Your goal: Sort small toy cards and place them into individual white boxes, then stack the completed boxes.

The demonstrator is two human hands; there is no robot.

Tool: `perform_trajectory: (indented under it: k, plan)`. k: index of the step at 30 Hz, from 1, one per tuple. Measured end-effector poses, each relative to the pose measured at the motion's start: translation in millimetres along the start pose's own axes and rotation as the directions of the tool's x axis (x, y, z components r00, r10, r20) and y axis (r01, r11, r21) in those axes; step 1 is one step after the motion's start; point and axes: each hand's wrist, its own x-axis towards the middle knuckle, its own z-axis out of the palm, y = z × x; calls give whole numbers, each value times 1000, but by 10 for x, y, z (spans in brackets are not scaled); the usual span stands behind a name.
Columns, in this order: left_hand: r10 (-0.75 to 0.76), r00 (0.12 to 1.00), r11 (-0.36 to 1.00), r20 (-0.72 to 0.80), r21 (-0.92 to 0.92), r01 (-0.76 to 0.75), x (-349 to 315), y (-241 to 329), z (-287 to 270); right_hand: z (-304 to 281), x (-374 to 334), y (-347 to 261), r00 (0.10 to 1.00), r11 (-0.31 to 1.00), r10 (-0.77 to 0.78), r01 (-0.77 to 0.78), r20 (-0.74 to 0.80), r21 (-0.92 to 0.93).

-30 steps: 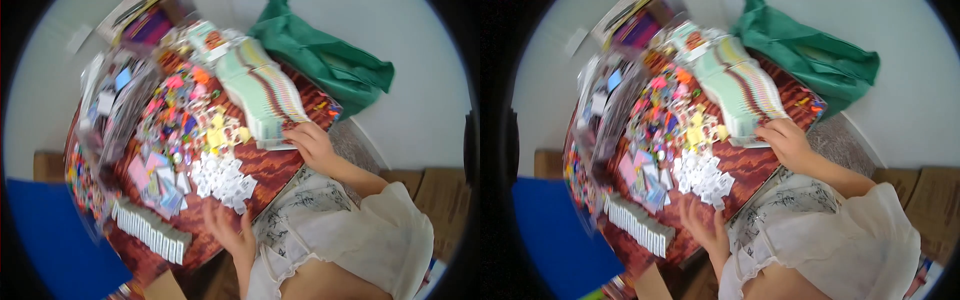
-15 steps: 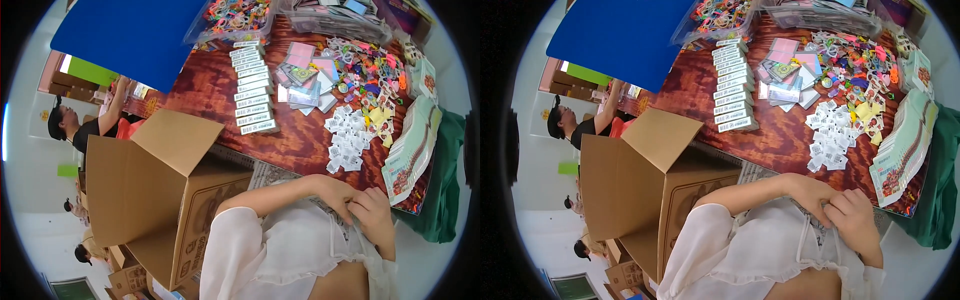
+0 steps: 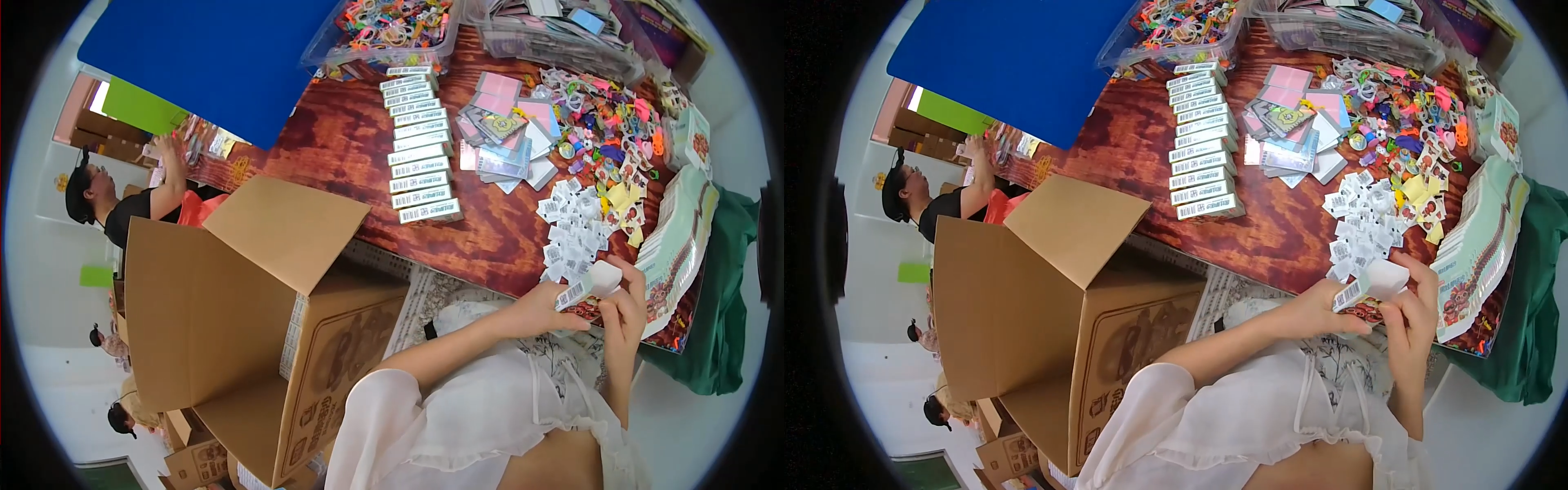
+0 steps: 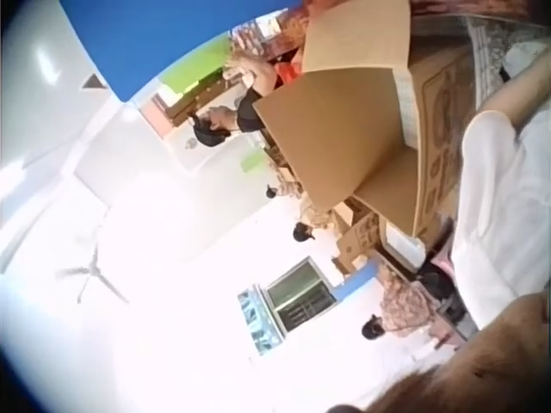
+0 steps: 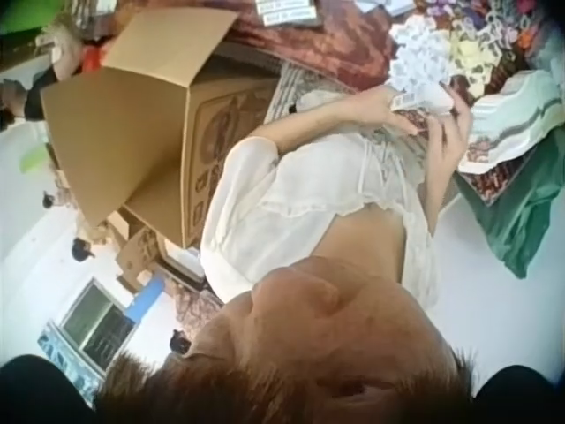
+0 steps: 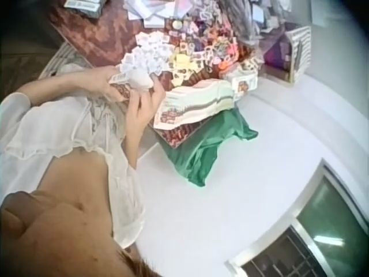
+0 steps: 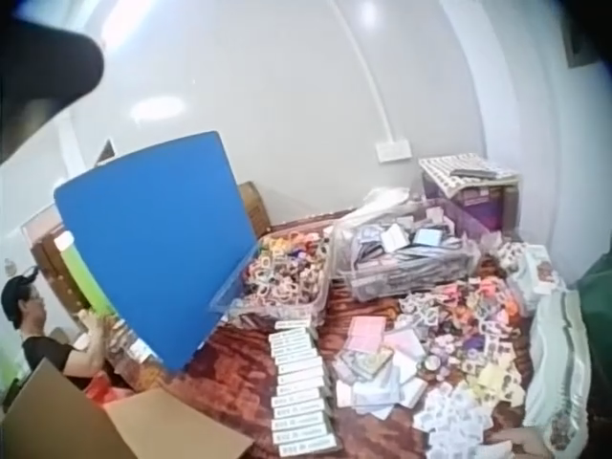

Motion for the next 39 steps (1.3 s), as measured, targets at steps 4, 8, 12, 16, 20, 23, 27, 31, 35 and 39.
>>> perform_trajectory:
  k: [4, 8, 12, 16, 20, 23, 27, 31, 35, 39]
  plan:
    - [-3, 992, 1000, -126, -31, -1, -90, -143, 10, 131, 71, 217, 998, 995, 9, -15, 68, 96]
    - [23, 972, 998, -233, -54, -36, -82, -203, -99, 435, 86, 213, 982, 919, 165, -119, -94, 376]
    - [236, 921, 949, -311, 279, -149, -266, -243, -311, 481, 144, 234, 982, 951, 184, -168, -38, 260]
    - [106, 894, 992, -435, 106, -66, -289, -31, -262, 392, 180, 275, 991, 971, 113, -95, -70, 219]
    - [181, 871, 976, -456, 191, -103, -261, 80, -103, 371, 81, 350, 995, 974, 100, -93, -22, 207]
    - [243, 883, 934, -401, 344, -101, -271, 66, -51, 474, -12, 245, 910, 752, 411, -303, -57, 585]
    - [310, 898, 808, -312, 584, -77, -308, 49, -101, 588, -120, 323, 932, 693, 321, -111, -166, 712]
    - [259, 892, 913, -371, 396, -100, -314, 14, -119, 592, -190, 351, 941, 688, 312, -128, -132, 714]
    - [221, 921, 925, -321, 369, -93, -347, -6, -185, 460, -196, 573, 997, 933, 27, -2, -66, 360]
    - [203, 943, 913, -263, 398, -86, -329, 30, -232, 437, -75, 384, 990, 945, 106, -73, -88, 319]
